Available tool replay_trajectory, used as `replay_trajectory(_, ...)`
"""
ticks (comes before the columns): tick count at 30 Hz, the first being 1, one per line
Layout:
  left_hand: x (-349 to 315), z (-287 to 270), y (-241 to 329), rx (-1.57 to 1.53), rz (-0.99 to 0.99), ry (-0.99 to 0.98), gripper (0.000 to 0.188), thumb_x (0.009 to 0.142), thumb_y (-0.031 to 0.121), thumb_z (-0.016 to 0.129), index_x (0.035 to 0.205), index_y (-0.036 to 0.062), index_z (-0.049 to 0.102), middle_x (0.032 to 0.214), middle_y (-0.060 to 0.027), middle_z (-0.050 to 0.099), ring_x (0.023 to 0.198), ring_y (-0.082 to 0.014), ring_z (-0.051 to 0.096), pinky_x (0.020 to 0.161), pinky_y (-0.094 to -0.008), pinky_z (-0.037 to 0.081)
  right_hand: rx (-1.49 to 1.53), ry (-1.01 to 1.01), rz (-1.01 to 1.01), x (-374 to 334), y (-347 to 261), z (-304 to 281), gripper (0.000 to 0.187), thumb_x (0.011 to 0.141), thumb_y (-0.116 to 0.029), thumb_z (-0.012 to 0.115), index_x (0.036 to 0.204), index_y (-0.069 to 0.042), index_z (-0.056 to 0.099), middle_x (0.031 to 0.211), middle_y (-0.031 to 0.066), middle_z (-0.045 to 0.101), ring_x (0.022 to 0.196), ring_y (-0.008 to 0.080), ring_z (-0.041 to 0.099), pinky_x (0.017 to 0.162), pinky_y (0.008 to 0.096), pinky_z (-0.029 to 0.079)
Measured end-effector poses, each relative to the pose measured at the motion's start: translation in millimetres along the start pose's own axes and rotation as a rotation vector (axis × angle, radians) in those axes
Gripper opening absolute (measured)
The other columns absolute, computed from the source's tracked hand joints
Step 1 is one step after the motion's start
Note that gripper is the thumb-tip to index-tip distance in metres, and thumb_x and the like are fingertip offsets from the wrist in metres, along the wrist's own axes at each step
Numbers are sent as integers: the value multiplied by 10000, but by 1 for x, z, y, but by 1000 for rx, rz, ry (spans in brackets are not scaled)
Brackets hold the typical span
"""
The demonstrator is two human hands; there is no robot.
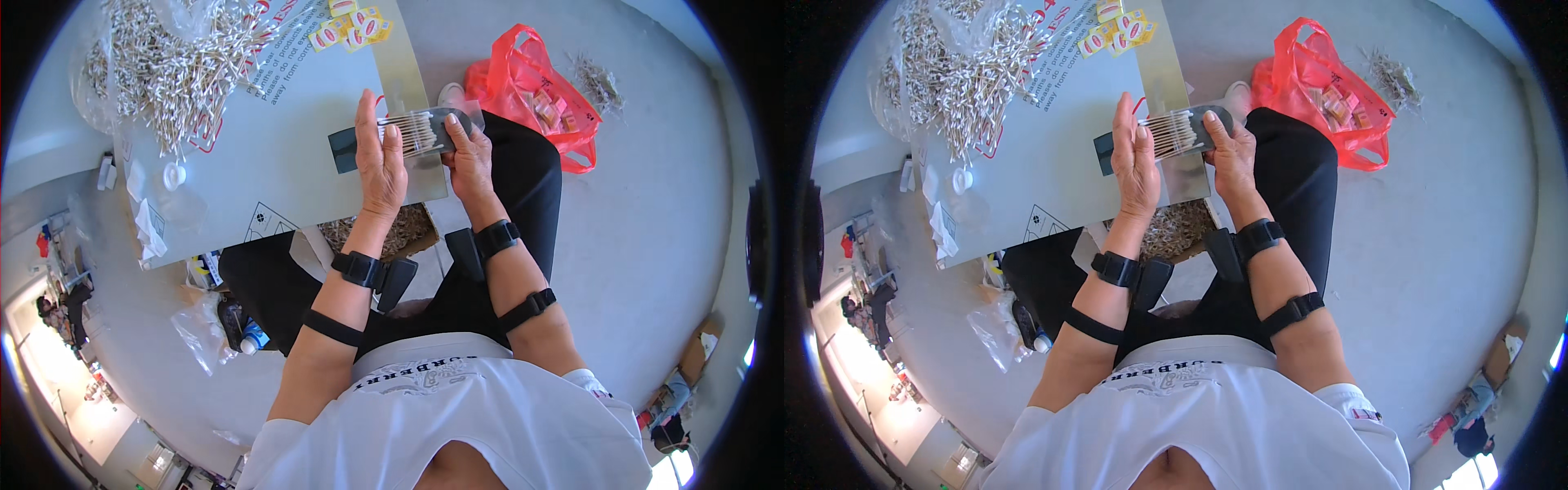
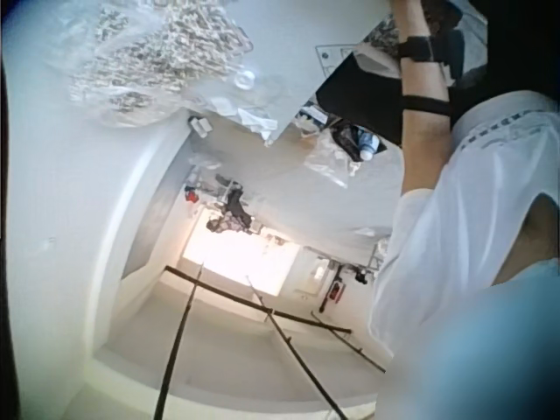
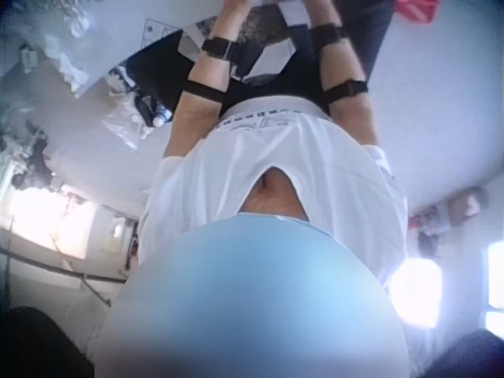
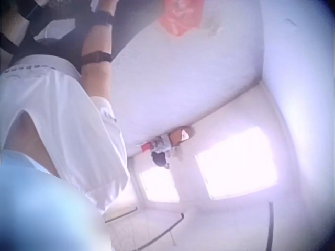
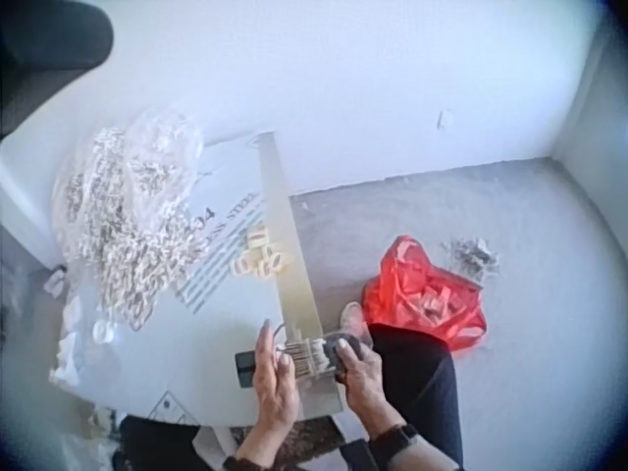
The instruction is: Bundling medical/hygiene swabs and applying adhesive labels or bands to the bundles.
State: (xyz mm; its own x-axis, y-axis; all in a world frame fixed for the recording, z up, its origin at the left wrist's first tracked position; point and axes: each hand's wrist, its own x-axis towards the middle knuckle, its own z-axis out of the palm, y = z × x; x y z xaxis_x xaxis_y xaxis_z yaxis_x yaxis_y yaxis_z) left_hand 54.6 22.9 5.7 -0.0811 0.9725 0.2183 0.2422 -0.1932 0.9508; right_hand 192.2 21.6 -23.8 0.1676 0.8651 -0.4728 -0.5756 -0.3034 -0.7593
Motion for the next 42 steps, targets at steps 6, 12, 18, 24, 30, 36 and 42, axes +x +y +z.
replay_trajectory(6,1,11,3,5,-9,17,535,1050,281,398,1494,1,294,1522,-186,350,1402,-277,345,1151,-382,256,-41,-33,-191,3,13,7,206,939,-252,674,1004,-56,660,887,1,687,740,85,641,648,238,521)
replay_trajectory(12,-1,17,0,-76,20,-10,559,1041,312,418,1489,9,278,1572,-201,234,1457,-322,239,1164,-433,231,107,-37,-83,-2,10,12,183,960,-240,641,963,-60,673,851,-29,656,744,51,571,667,228,454)
replay_trajectory(18,-11,10,5,-207,-103,74,593,1031,285,442,1516,22,223,1594,-184,170,1478,-292,178,1200,-440,139,157,70,64,-8,2,3,237,958,-301,629,894,-77,670,719,-57,585,548,34,431,506,201,330)
replay_trajectory(24,-15,24,7,-316,-71,68,608,1026,234,467,1506,-38,212,1581,-169,221,1472,-256,193,1203,-414,144,87,45,51,-16,4,4,218,962,-277,619,845,-94,618,687,-44,515,569,54,374,518,213,286)
replay_trajectory(30,-19,15,9,-226,-98,72,615,1022,209,465,1514,-36,188,1602,-161,175,1483,-262,160,1206,-415,116,329,81,99,-19,4,-6,167,928,-177,662,808,-66,632,689,-9,572,570,70,459,523,227,354)
replay_trajectory(36,-33,12,13,-342,-130,32,611,1021,186,454,1520,-29,173,1604,-163,159,1490,-282,134,1207,-430,103,299,60,153,-22,6,-11,121,892,-109,692,803,-54,631,714,23,611,579,83,493,525,215,373)
replay_trajectory(42,-13,22,52,-450,-481,143,617,1022,202,468,1524,-7,178,1604,-152,162,1490,-282,134,1206,-446,109,289,15,111,-20,12,-21,140,856,-122,738,767,-82,638,715,11,611,572,66,478,507,201,354)
